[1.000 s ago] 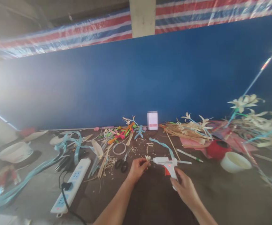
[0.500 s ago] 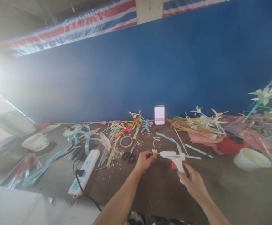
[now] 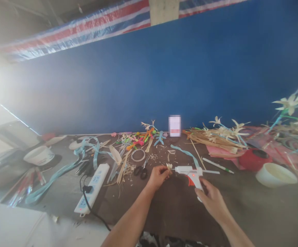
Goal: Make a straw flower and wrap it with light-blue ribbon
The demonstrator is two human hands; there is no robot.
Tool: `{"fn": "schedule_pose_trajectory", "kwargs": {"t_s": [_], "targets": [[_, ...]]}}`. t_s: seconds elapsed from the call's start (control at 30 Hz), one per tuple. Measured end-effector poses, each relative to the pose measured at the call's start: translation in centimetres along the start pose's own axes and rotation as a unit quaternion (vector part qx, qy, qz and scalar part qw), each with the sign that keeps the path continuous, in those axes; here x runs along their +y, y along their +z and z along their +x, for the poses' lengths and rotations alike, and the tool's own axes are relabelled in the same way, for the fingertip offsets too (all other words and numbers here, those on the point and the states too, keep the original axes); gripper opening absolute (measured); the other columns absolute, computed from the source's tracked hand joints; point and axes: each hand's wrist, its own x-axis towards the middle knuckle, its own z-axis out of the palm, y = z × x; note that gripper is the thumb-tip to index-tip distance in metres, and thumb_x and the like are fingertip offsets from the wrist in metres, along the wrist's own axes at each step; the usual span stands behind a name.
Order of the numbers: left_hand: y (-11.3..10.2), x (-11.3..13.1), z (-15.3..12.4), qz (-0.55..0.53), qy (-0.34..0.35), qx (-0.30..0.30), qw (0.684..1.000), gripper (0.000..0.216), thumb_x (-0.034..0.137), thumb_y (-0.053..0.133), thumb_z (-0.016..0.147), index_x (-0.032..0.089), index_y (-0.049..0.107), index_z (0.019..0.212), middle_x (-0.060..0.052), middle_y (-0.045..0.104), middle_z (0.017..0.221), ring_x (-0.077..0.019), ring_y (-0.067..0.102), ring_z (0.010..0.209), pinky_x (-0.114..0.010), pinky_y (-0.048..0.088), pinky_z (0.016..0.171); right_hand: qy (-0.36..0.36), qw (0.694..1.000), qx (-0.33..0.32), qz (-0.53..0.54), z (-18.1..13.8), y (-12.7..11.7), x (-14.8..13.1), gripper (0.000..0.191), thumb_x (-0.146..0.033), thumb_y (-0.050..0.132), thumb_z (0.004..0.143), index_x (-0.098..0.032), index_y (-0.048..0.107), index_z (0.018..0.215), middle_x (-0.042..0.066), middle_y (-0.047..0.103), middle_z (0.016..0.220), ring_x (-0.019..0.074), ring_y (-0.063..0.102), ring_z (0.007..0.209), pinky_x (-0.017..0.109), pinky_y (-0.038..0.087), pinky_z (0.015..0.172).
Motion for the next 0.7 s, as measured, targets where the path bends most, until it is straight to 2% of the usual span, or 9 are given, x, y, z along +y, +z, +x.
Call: {"fn": "schedule_pose_trajectory", "kwargs": {"t_s": [0.7], "targets": [[-0.07,-0.04,-0.06,-0.008,0.022,-0.006,1.000,0.029,0.038,0.053,0.071,0.010,0.063,0.069,0.000,0.052,0.051,-0.0074,0.044,0.046,-0.018,0.033,0.046,-0.009,1.000,0.022,-0.005,0.13,0.01,-0.74,0.040,-0.032,0.052,0.063,-0.011,0.057,0.097,0.002,0.061,0.068,0.0145,0.054,0.056,0.021,0.042,0.052]]}}
